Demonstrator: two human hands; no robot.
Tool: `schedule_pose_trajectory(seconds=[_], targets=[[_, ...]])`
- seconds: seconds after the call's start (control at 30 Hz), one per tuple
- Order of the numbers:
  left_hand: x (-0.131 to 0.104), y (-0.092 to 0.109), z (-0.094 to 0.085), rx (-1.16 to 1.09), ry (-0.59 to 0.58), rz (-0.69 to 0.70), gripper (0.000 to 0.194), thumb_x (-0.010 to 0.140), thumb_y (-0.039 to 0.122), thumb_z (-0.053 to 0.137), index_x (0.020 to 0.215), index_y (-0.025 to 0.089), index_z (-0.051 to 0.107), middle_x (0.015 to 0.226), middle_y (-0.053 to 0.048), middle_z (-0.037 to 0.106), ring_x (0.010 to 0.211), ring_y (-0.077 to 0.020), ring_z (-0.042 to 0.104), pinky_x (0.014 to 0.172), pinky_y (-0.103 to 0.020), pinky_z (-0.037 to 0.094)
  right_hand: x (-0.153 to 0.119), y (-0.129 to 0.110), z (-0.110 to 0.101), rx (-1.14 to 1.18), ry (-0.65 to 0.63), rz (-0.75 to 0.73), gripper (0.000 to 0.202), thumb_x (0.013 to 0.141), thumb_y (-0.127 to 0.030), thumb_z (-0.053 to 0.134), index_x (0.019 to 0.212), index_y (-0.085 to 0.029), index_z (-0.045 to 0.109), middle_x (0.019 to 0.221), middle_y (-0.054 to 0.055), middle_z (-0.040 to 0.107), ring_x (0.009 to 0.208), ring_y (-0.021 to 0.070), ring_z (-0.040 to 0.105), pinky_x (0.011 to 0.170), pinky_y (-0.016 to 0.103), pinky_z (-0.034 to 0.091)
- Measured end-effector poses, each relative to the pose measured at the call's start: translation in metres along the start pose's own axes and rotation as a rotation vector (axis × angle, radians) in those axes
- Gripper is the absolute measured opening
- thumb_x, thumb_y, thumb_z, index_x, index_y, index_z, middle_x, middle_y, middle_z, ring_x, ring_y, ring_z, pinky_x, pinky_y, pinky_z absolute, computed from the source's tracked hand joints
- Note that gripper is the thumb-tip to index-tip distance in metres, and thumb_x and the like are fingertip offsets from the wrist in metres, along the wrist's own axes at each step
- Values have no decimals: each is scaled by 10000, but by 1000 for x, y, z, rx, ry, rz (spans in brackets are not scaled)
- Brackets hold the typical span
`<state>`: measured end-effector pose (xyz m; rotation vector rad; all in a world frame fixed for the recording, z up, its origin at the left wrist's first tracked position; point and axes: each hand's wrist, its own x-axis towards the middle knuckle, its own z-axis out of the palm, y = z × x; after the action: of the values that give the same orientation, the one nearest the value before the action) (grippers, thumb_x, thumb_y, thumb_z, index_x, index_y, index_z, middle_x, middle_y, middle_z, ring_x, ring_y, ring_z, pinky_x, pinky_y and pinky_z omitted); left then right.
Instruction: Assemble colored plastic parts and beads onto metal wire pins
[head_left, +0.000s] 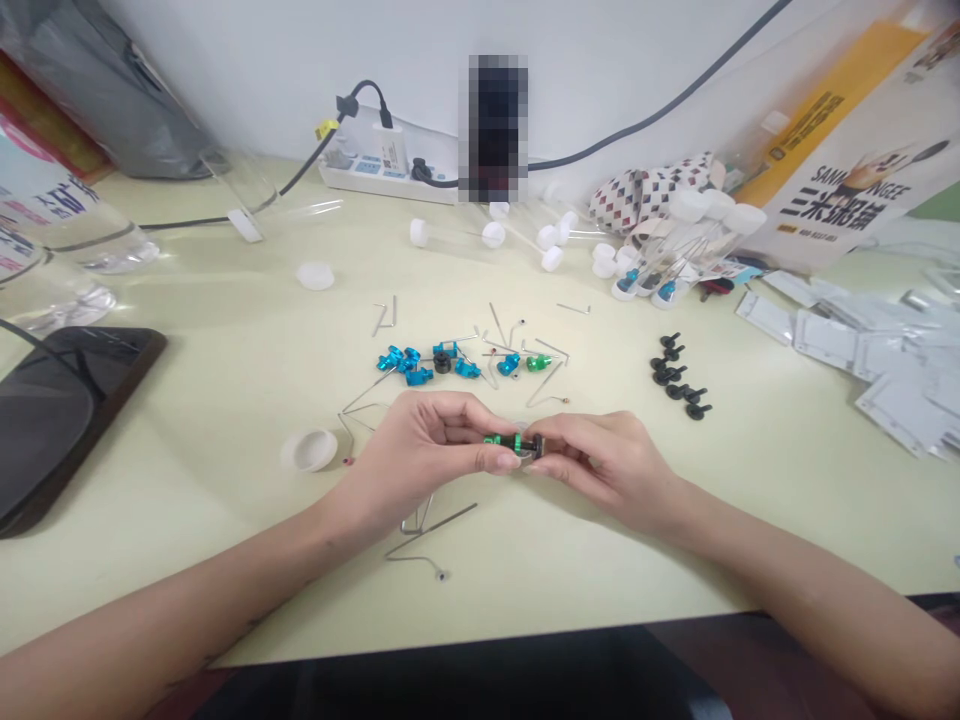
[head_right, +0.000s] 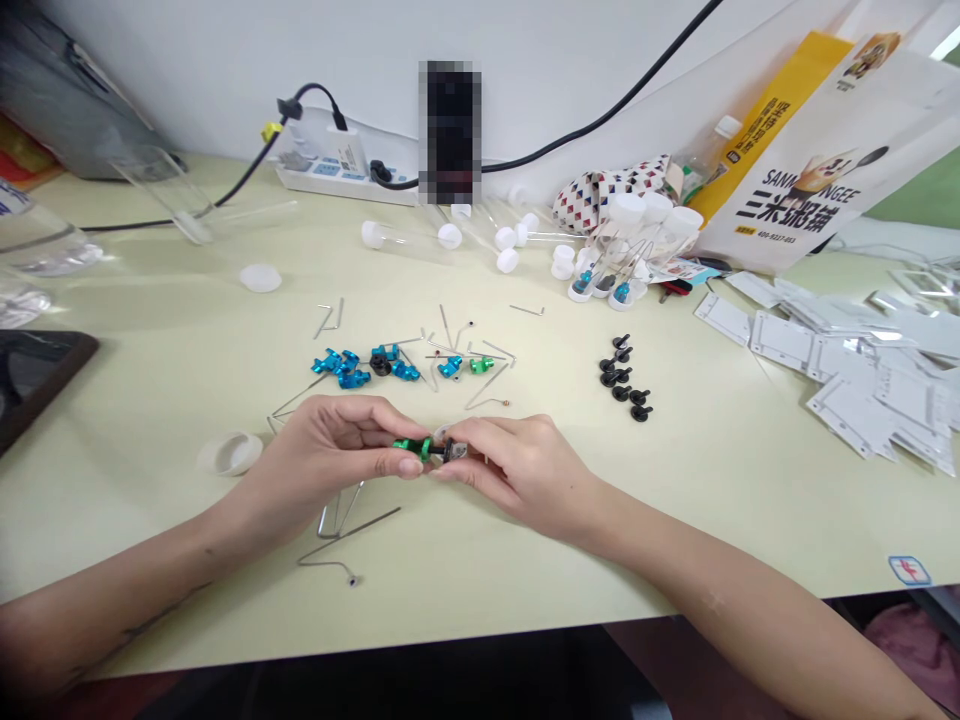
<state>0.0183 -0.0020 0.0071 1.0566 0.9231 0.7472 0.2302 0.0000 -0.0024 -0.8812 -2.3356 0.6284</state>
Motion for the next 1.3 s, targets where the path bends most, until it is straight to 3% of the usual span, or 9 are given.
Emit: schedule_pose_trajectory(seconds=[0.4, 0.53, 0.67, 0.83, 1.3], targets=[[0, 0, 0, -9, -3, 9, 134, 688, 158, 747, 814, 159, 699, 799, -19, 750, 792, -156, 697, 759, -224, 548, 0, 0, 0, 6, -2, 1, 217, 909, -350, 498, 941, -155, 588, 748, 18, 651, 605, 76, 569, 569, 168, 418], [0, 1, 0, -3, 20, -2, 140, 679, 166, 754, 804, 150, 693, 772, -25, 747, 769, -169, 700, 753, -246, 554, -1, 0, -1, 38, -9, 35, 247, 909, -367, 492, 1029, -165, 569, 791, 19, 668, 579, 71, 568, 566, 171, 430], [0, 2, 0, -10, 30, -9, 143, 685, 174, 750, 811, 151, 687, 776, -33, 745, 787, -178, 697, 780, -269, 549, -2, -1, 0, 48, -7, 74, 288, 877, -353, 551, 1098, -169, 545, 701, -13, 649, 539, 66, 556, 534, 160, 426], [0, 3, 1, 7, 35, 2, 132, 683, 170, 749, 800, 152, 691, 774, -27, 742, 788, -177, 696, 772, -261, 549, -2, -3, 0, 22, 2, 53, 194, 895, -283, 525, 1056, -186, 571, 751, -3, 674, 524, 59, 549, 513, 159, 419], [0, 2, 0, -2, 21, 6, 133, 684, 172, 747, 806, 150, 696, 796, -36, 746, 798, -185, 698, 774, -268, 552, -1, -1, 1, -14, -2, 35, 188, 899, -316, 516, 1014, -180, 578, 750, 1, 675, 553, 65, 568, 531, 160, 415]])
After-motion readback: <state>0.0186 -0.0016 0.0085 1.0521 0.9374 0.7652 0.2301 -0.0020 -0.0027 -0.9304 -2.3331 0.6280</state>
